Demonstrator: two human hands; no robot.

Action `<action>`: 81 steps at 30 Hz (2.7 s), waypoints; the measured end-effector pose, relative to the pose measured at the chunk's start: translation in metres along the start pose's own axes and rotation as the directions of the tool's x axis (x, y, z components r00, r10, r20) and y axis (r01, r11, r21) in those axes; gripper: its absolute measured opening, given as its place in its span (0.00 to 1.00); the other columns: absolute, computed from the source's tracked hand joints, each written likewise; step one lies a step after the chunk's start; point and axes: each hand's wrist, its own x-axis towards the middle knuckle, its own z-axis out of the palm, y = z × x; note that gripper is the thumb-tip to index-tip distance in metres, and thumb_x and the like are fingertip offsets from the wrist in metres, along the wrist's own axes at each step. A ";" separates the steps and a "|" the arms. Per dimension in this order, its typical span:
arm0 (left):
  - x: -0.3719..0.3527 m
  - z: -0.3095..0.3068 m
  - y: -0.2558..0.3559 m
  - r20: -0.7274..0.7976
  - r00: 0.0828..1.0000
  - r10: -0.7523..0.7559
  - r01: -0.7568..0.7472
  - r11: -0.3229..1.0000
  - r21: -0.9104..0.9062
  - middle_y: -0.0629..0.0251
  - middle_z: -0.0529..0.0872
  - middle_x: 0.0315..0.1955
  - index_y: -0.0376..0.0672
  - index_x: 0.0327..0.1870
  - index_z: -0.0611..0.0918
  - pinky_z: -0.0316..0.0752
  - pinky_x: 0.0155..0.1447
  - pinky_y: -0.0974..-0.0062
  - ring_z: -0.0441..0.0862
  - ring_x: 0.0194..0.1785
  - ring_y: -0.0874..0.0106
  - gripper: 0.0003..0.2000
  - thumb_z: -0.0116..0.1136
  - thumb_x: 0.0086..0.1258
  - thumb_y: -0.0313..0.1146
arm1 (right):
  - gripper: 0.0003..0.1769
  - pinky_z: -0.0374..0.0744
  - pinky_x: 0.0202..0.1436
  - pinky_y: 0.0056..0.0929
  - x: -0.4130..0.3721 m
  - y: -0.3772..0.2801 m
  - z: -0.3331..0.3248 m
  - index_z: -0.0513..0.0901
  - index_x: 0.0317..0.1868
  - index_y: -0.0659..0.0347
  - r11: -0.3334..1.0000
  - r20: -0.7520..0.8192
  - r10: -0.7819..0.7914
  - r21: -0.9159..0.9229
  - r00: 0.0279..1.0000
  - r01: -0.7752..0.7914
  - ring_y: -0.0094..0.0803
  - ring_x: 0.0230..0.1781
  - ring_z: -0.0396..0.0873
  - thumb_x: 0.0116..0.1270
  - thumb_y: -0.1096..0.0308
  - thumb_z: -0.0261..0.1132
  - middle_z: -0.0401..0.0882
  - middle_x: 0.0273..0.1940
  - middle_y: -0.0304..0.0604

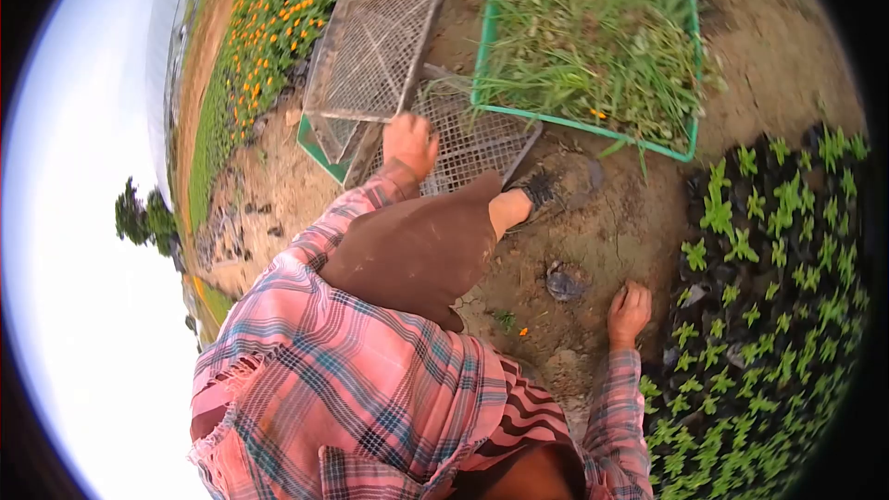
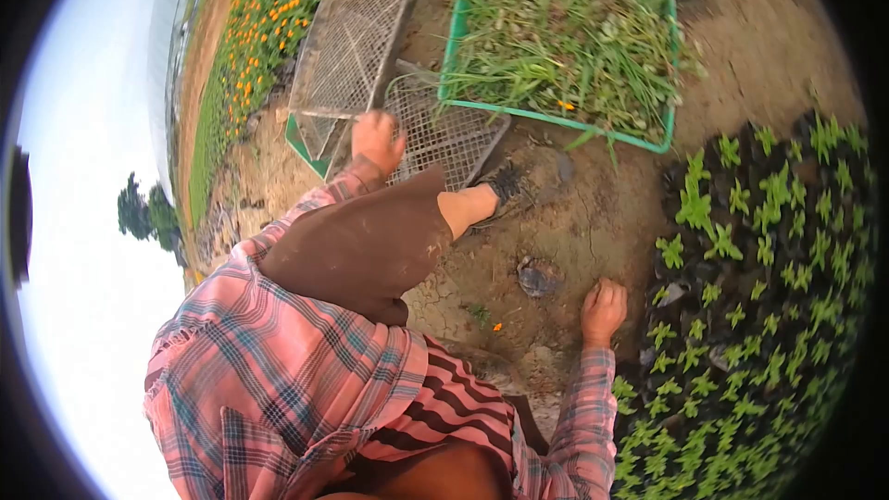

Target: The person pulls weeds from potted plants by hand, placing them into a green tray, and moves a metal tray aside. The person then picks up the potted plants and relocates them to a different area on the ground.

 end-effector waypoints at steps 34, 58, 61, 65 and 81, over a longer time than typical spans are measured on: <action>-0.203 -0.002 -0.026 0.551 0.816 -0.174 0.446 0.796 -0.410 0.54 0.82 0.49 0.47 0.53 0.77 0.74 0.55 0.60 0.78 0.53 0.56 0.22 0.54 0.64 0.52 | 0.11 0.73 0.47 0.42 0.001 -0.015 -0.003 0.76 0.42 0.63 0.991 0.030 0.032 -0.127 0.999 -0.028 0.50 0.43 0.73 0.57 0.75 0.59 0.75 0.38 0.51; -0.062 -0.223 -0.245 -0.399 0.743 -0.538 0.575 0.818 -0.032 0.45 0.82 0.36 0.37 0.40 0.79 0.72 0.49 0.57 0.78 0.44 0.46 0.22 0.60 0.61 0.50 | 0.12 0.75 0.44 0.43 -0.004 -0.012 0.003 0.76 0.37 0.63 0.986 -0.083 0.070 -0.146 0.994 -0.082 0.50 0.40 0.74 0.50 0.73 0.61 0.74 0.36 0.50; -0.020 -0.114 -0.240 -0.300 0.768 -0.566 0.577 0.815 -0.058 0.47 0.82 0.40 0.38 0.40 0.79 0.72 0.50 0.57 0.78 0.47 0.49 0.21 0.60 0.61 0.50 | 0.11 0.75 0.42 0.43 -0.006 -0.015 0.003 0.76 0.37 0.62 0.981 -0.129 0.061 -0.177 0.990 -0.084 0.50 0.39 0.74 0.50 0.74 0.61 0.74 0.35 0.50; -0.007 0.032 -0.232 -0.029 0.851 -0.524 0.525 0.851 0.024 0.54 0.80 0.41 0.42 0.40 0.76 0.72 0.52 0.58 0.77 0.48 0.53 0.19 0.60 0.61 0.51 | 0.10 0.73 0.42 0.44 0.000 -0.018 0.011 0.74 0.37 0.62 0.968 -0.115 0.083 -0.226 0.990 -0.107 0.51 0.39 0.73 0.53 0.75 0.59 0.73 0.36 0.51; -0.109 0.041 -0.257 0.144 0.954 -0.264 0.279 0.955 -0.101 0.61 0.80 0.33 0.44 0.38 0.77 0.75 0.43 0.63 0.79 0.42 0.59 0.15 0.63 0.58 0.44 | 0.13 0.73 0.31 0.32 -0.003 0.038 -0.008 0.71 0.26 0.62 0.698 0.172 0.716 -0.138 0.677 -0.703 0.29 0.23 0.69 0.60 0.65 0.65 0.73 0.22 0.40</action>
